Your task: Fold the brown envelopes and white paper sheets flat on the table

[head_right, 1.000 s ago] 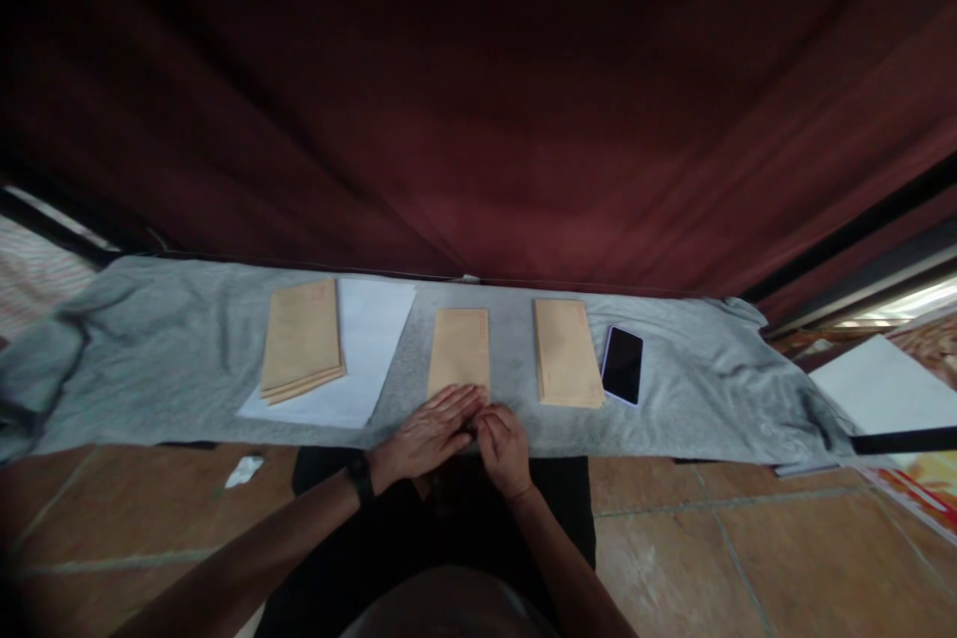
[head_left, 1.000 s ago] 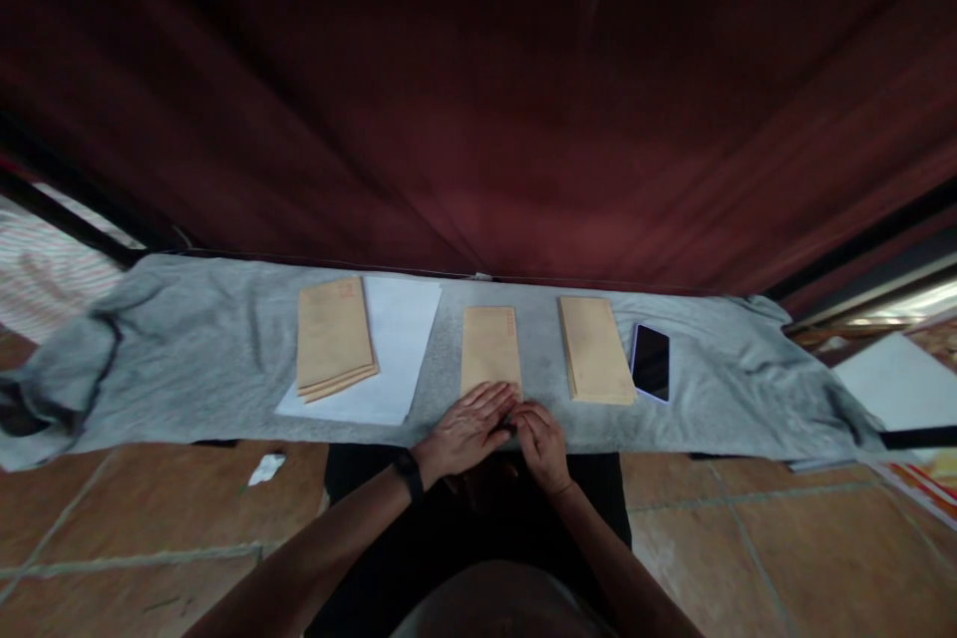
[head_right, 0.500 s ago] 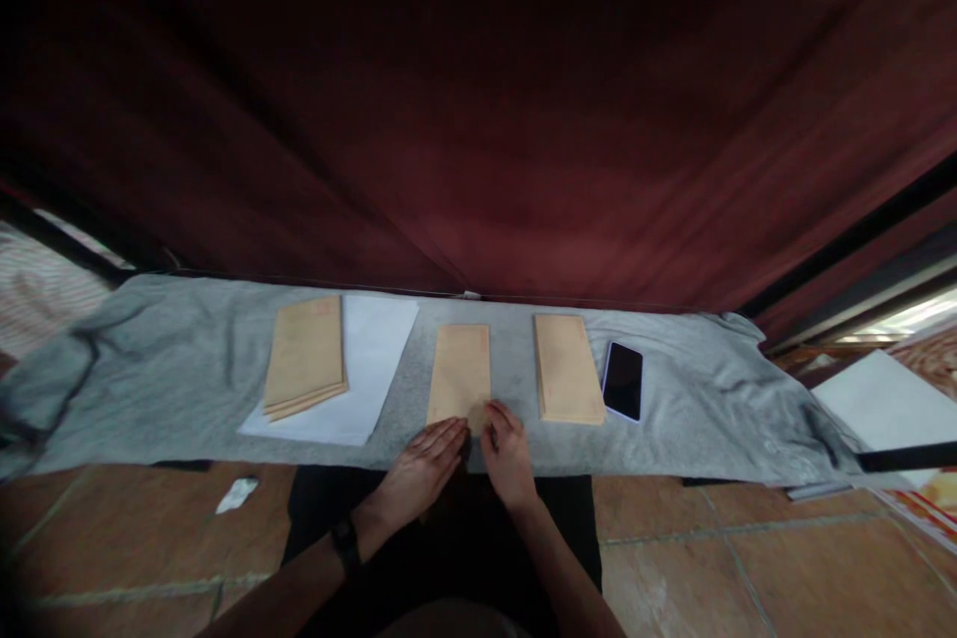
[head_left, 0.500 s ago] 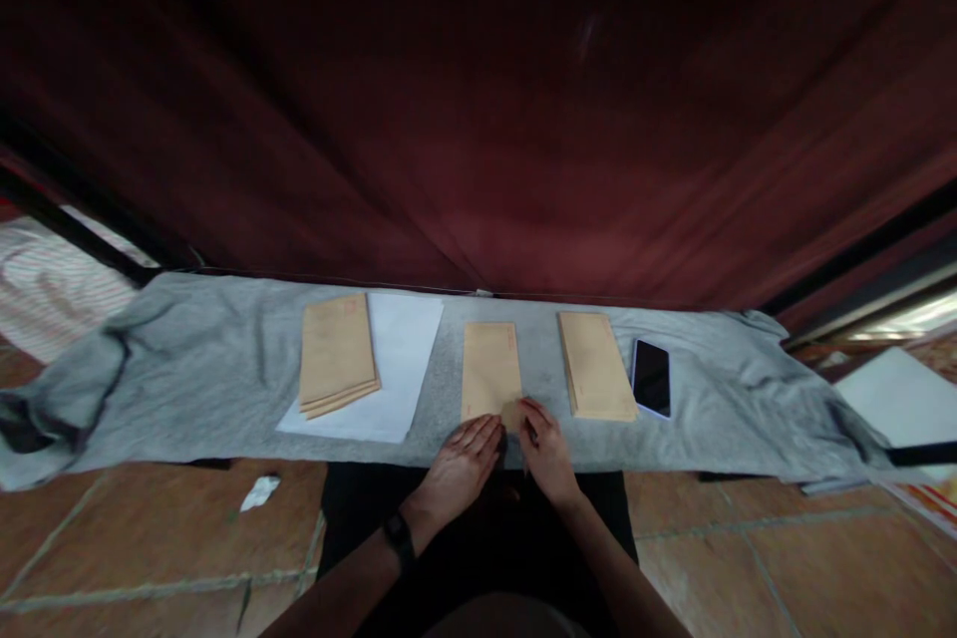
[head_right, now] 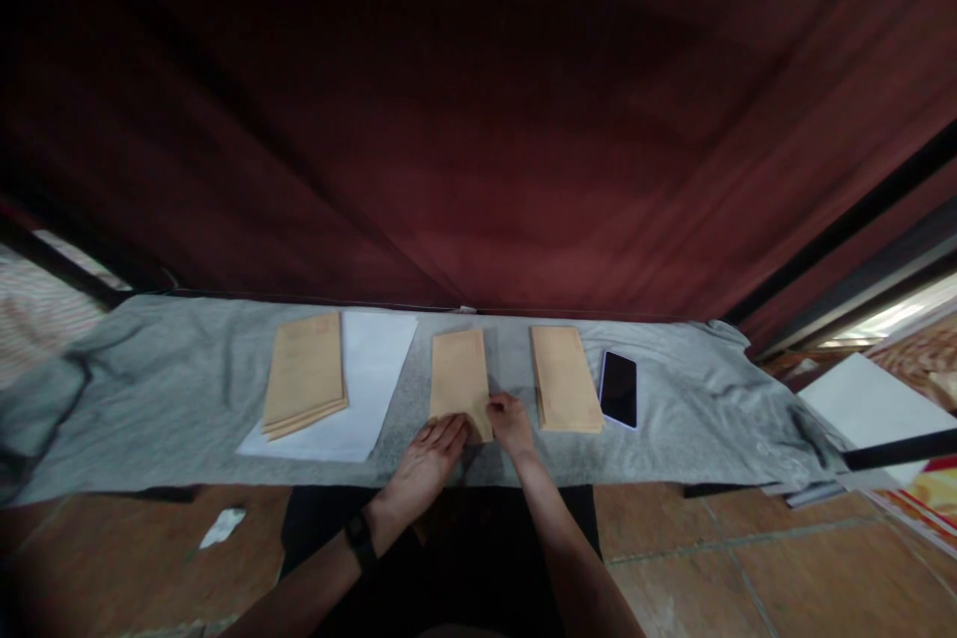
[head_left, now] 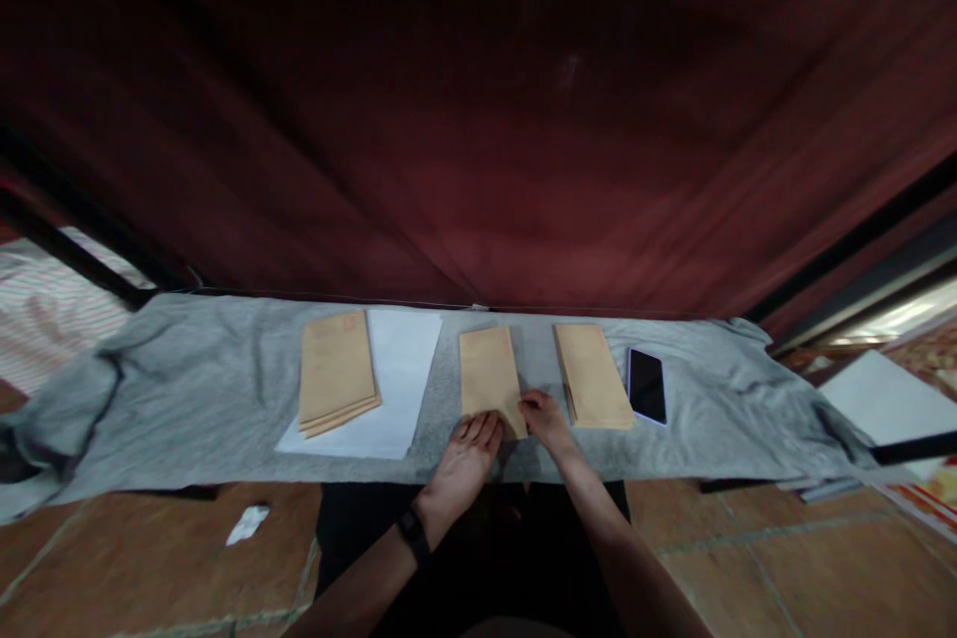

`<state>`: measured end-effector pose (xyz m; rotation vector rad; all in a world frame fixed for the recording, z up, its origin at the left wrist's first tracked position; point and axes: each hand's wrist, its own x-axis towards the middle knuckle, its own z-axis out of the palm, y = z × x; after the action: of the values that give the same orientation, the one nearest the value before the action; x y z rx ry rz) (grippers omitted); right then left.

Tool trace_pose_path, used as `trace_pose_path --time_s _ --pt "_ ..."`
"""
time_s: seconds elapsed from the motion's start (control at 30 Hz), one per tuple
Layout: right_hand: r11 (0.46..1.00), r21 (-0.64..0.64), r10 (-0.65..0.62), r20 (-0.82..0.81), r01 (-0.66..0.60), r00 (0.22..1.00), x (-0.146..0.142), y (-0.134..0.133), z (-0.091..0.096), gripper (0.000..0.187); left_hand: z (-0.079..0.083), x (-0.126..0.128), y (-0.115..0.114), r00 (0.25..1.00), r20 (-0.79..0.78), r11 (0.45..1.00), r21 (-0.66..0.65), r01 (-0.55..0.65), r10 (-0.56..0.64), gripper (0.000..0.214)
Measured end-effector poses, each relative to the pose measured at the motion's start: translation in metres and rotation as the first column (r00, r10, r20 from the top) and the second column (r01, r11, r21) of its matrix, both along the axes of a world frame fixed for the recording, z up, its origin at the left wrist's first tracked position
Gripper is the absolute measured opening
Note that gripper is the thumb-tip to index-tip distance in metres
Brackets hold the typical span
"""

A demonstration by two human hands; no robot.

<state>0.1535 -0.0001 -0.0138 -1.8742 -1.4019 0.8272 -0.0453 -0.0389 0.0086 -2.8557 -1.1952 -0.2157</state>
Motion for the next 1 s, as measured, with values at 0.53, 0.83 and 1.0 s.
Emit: trace_pose_path --time_s 0.53,0.83,1.0 --pt "0.835 0.394 0.232 0.380 -0.384 0.895 -0.011 -0.058 -0.004 0.035 0.014 -0.002 0.037 0.967 0.251 0.976 -0.216 0.013 0.042 0.030" --pt "0.793 0.294 0.302 0.571 -0.534 0.763 -0.010 -0.077 0.004 0.047 -0.015 0.027 0.147 0.970 0.214 0.987 -0.136 -0.086 0.114 0.054" --pt "0.801 0.299 0.294 0.558 -0.518 0.776 -0.012 -0.077 0.006 0.051 -0.019 0.045 0.174 0.986 0.149 0.990 -0.131 -0.056 0.075 0.059"
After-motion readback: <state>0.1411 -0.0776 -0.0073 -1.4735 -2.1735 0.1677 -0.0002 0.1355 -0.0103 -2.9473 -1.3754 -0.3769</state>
